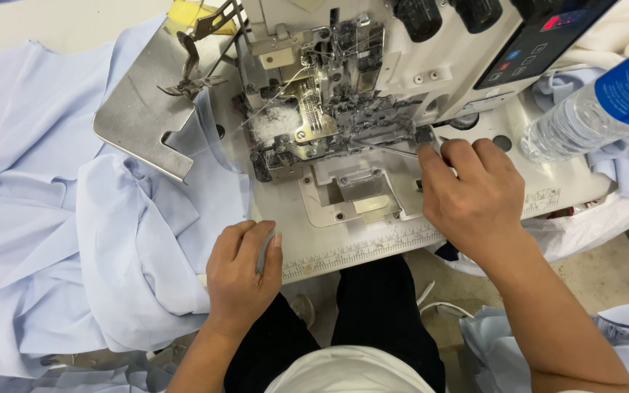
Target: The person uses a small metal tool to clean lint and thread from the needle area of an industrial sewing machine. They repeatedly scrape and pull debris from the machine's internal components while guiding a light blue garment nearby.
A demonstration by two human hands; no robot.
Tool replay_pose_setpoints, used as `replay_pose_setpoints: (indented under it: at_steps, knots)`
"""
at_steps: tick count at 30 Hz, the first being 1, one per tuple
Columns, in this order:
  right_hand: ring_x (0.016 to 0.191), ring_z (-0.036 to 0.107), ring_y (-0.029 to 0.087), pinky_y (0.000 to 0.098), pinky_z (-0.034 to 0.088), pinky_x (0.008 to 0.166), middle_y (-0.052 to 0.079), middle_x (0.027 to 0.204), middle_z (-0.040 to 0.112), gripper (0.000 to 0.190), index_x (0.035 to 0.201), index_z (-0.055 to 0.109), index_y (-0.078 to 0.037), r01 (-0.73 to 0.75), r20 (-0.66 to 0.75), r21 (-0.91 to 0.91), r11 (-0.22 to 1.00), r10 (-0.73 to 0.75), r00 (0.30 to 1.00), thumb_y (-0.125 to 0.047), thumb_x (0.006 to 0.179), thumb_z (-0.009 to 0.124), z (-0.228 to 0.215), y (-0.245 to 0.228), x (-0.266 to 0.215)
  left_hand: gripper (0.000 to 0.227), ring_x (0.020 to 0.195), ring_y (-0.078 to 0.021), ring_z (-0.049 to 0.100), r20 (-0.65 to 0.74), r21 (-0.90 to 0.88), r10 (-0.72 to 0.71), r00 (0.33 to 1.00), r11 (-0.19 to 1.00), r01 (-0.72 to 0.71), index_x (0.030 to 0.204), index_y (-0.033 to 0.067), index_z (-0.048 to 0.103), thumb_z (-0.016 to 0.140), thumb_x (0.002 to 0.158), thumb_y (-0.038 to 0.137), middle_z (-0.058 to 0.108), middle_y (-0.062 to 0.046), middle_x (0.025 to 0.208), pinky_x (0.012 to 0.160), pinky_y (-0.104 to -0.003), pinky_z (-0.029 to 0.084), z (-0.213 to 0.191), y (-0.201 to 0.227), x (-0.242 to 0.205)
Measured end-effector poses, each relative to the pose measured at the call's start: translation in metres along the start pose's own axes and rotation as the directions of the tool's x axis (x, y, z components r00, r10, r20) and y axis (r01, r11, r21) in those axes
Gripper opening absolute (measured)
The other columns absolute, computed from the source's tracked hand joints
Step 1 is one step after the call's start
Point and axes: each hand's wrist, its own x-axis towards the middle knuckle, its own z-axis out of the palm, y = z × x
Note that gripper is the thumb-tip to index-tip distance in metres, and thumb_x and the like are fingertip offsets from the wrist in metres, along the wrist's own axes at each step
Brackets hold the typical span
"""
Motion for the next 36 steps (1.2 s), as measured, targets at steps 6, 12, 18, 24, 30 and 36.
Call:
replay_pose_setpoints:
  at_steps: [6,12,18,24,30,36]
  knots:
    - [0.068,0.042,0.025,0.0332,0.037,0.060,0.006,0.085,0.055,0.016,0.105,0.077,-0.009,-0.026,0.001,-0.004,1.000,0.026,1.000,0.003,0.096,0.068,-0.003,0.001,-0.001,0.015,0.088,-0.0269,0.063,0.005,0.005,0.010,1.000,1.000,-0.010,0.106,0.0005,0.071,0.063,0.100,0.011,0.062,-0.014,0.100,0.079,-0.037,0.056,0.000,0.000,0.001]
    - [0.072,0.051,0.023,0.0321,0.042,0.060,0.004,0.090,0.057,0.016,0.105,0.077,-0.013,0.028,-0.001,-0.054,0.998,-0.029,1.000,-0.005,0.094,0.069,0.004,-0.001,-0.004,0.014,0.084,-0.0277,0.063,-0.001,-0.005,0.013,1.000,1.000,-0.013,0.107,-0.0005,0.071,0.065,0.098,0.009,0.062,-0.015,0.100,0.076,-0.038,0.055,0.000,0.000,0.001]
    - [0.069,0.047,0.023,0.0323,0.043,0.062,0.005,0.089,0.057,0.014,0.105,0.076,-0.012,-0.019,-0.008,-0.008,1.000,0.019,1.000,-0.001,0.096,0.072,-0.007,-0.005,0.003,0.015,0.087,-0.0270,0.063,0.009,-0.007,0.006,1.000,1.000,-0.006,0.107,-0.0005,0.071,0.065,0.098,0.010,0.063,-0.014,0.100,0.078,-0.037,0.055,0.000,0.001,0.000]
    - [0.067,0.045,0.023,0.0318,0.039,0.056,0.005,0.087,0.054,0.014,0.100,0.076,-0.011,0.017,-0.034,-0.032,0.999,-0.018,0.999,0.000,0.095,0.067,0.001,-0.007,0.008,0.016,0.087,-0.0272,0.064,-0.005,0.004,0.006,1.000,1.000,-0.006,0.109,0.0004,0.071,0.065,0.099,0.011,0.062,-0.014,0.101,0.078,-0.037,0.056,0.002,0.000,0.002]
    - [0.067,0.056,0.020,0.0294,0.049,0.061,0.003,0.080,0.054,0.012,0.093,0.077,-0.014,0.037,-0.066,-0.065,0.997,-0.042,0.997,-0.007,0.085,0.072,-0.003,-0.006,0.000,0.015,0.066,-0.0217,0.064,-0.057,0.080,0.026,0.998,0.997,-0.021,0.103,0.0091,0.075,0.066,0.099,0.021,0.063,-0.008,0.087,0.059,-0.032,0.056,0.003,-0.001,0.003]
    - [0.067,0.054,0.019,0.0284,0.048,0.062,0.001,0.081,0.051,0.013,0.094,0.073,-0.017,-0.030,-0.142,-0.096,0.995,0.016,0.990,-0.007,0.086,0.068,-0.006,0.002,-0.004,0.010,0.063,-0.0237,0.064,-0.041,-0.195,-0.075,0.996,0.979,0.065,0.103,0.0054,0.072,0.065,0.098,0.011,0.063,-0.010,0.087,0.055,-0.036,0.056,-0.015,0.011,0.018]
